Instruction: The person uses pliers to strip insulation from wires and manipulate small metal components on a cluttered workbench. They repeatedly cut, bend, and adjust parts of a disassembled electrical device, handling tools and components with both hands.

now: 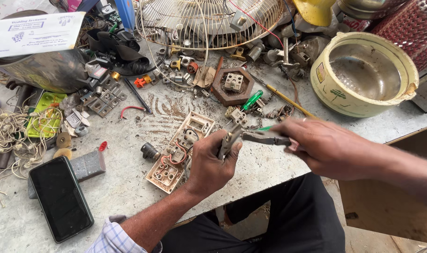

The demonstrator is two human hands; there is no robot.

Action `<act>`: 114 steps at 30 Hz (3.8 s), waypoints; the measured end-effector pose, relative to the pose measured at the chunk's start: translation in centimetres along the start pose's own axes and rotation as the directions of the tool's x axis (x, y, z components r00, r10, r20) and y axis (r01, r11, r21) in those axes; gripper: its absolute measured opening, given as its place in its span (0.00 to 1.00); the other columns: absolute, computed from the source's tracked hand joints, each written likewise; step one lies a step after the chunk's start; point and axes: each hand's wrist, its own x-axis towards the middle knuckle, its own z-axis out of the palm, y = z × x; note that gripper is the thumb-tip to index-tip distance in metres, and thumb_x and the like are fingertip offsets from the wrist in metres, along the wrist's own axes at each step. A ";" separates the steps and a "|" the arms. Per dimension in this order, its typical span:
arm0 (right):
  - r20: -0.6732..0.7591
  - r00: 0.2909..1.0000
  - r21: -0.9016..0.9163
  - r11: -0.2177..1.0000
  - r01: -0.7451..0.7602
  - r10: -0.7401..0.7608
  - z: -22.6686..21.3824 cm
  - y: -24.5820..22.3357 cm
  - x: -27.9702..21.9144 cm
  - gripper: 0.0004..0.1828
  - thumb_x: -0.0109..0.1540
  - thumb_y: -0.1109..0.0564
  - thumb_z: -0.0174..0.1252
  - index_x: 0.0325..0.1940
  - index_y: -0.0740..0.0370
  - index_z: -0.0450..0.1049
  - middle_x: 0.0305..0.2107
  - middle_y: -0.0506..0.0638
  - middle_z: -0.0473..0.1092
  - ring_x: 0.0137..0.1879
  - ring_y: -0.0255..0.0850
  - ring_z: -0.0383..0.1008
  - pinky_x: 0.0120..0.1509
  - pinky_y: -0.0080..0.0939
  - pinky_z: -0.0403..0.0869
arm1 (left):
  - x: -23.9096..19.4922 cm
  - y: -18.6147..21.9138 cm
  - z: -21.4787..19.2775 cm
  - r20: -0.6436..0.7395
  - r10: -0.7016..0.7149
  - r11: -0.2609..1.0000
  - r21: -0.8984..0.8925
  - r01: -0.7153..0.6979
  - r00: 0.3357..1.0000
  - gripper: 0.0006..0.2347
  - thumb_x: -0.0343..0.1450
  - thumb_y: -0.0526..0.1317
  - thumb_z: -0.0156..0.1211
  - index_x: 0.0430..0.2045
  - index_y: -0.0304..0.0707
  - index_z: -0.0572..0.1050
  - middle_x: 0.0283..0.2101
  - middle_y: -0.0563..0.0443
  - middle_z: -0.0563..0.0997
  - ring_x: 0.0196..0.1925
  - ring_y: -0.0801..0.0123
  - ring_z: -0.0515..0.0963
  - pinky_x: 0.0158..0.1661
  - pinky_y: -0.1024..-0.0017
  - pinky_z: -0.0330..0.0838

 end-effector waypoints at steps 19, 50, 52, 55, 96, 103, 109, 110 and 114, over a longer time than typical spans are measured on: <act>0.231 0.930 -0.487 0.862 -0.144 0.286 1.9 0.9 1.8 0.38 0.58 0.61 0.53 0.74 0.57 0.57 0.49 0.54 0.71 0.53 0.49 0.74 0.56 0.52 0.70 | 0.0 -1.1 -0.4 -0.076 -0.203 0.974 -0.121 0.193 0.976 0.16 0.73 0.36 0.66 0.20 0.43 0.62 0.19 0.64 0.57 0.21 0.82 0.57 0.21 0.75 0.53; -0.321 0.945 -0.168 0.979 -0.116 0.057 6.6 0.9 1.7 0.24 0.58 0.46 0.66 0.53 0.59 0.74 0.44 0.54 0.72 0.42 0.47 0.77 0.44 0.48 0.76 | 0.5 -0.4 -1.2 0.562 -0.216 0.666 -0.513 0.541 0.798 0.12 0.70 0.40 0.68 0.27 0.39 0.66 0.28 0.54 0.71 0.30 0.75 0.74 0.33 0.70 0.76; -0.516 0.857 -0.037 0.999 -0.013 -0.008 6.2 0.0 1.6 0.18 0.58 0.55 0.69 0.50 0.60 0.75 0.44 0.54 0.73 0.41 0.43 0.79 0.43 0.44 0.78 | 0.5 -0.5 -1.1 0.566 -0.229 0.665 -0.503 0.552 0.792 0.11 0.70 0.39 0.67 0.30 0.37 0.68 0.29 0.53 0.72 0.30 0.74 0.75 0.34 0.70 0.77; -0.697 0.702 -0.069 0.988 0.141 -0.149 5.9 -1.3 2.4 0.16 0.59 0.63 0.71 0.49 0.61 0.76 0.42 0.52 0.73 0.43 0.42 0.78 0.44 0.40 0.78 | 0.5 -0.5 -0.9 0.578 -0.267 0.659 -0.474 0.584 0.771 0.10 0.69 0.38 0.65 0.36 0.35 0.70 0.29 0.52 0.74 0.31 0.73 0.77 0.35 0.69 0.78; -0.873 0.471 0.283 0.919 0.274 0.128 7.2 3.8 -2.1 0.05 0.75 0.68 0.46 0.53 0.66 0.58 0.47 0.58 0.70 0.46 0.37 0.76 0.54 0.37 0.80 | 1.4 0.8 -1.2 0.540 -0.284 0.495 -0.625 0.603 0.792 0.25 0.63 0.31 0.42 0.58 0.25 0.64 0.53 0.29 0.81 0.51 0.47 0.84 0.46 0.53 0.81; -0.962 0.272 -0.037 0.974 -0.222 0.025 4.3 11.4 -12.1 0.03 0.77 0.67 0.52 0.54 0.66 0.65 0.42 0.56 0.69 0.39 0.36 0.74 0.44 0.32 0.76 | 1.0 0.0 -1.2 0.533 -0.316 0.496 -0.613 0.615 0.785 0.23 0.64 0.32 0.42 0.56 0.22 0.65 0.41 0.25 0.81 0.29 0.61 0.74 0.30 0.65 0.71; -0.940 0.337 -0.167 0.797 -0.581 0.049 2.9 19.6 -17.3 0.06 0.73 0.66 0.61 0.54 0.65 0.72 0.39 0.56 0.73 0.41 0.46 0.77 0.46 0.46 0.75 | 0.3 -1.3 -0.8 0.520 -0.285 0.592 -0.565 0.574 0.805 0.24 0.61 0.30 0.45 0.54 0.25 0.65 0.42 0.31 0.81 0.29 0.66 0.70 0.29 0.70 0.66; -0.918 0.395 -0.229 0.764 -0.603 0.036 2.9 21.3 -17.6 0.06 0.72 0.65 0.60 0.52 0.64 0.72 0.39 0.57 0.73 0.42 0.49 0.77 0.46 0.49 0.75 | 0.2 -1.5 -0.8 0.518 -0.279 0.608 -0.556 0.567 0.808 0.24 0.61 0.31 0.45 0.54 0.25 0.65 0.42 0.32 0.80 0.29 0.66 0.70 0.29 0.70 0.66; -0.841 0.532 -0.361 0.631 -0.686 0.097 4.6 26.3 -16.1 0.07 0.69 0.66 0.56 0.51 0.62 0.75 0.38 0.58 0.73 0.41 0.53 0.75 0.45 0.53 0.73 | -0.3 -1.5 -0.7 0.477 -0.423 0.679 -0.395 0.618 0.770 0.28 0.63 0.34 0.51 0.63 0.35 0.61 0.38 0.41 0.78 0.31 0.69 0.72 0.35 0.70 0.71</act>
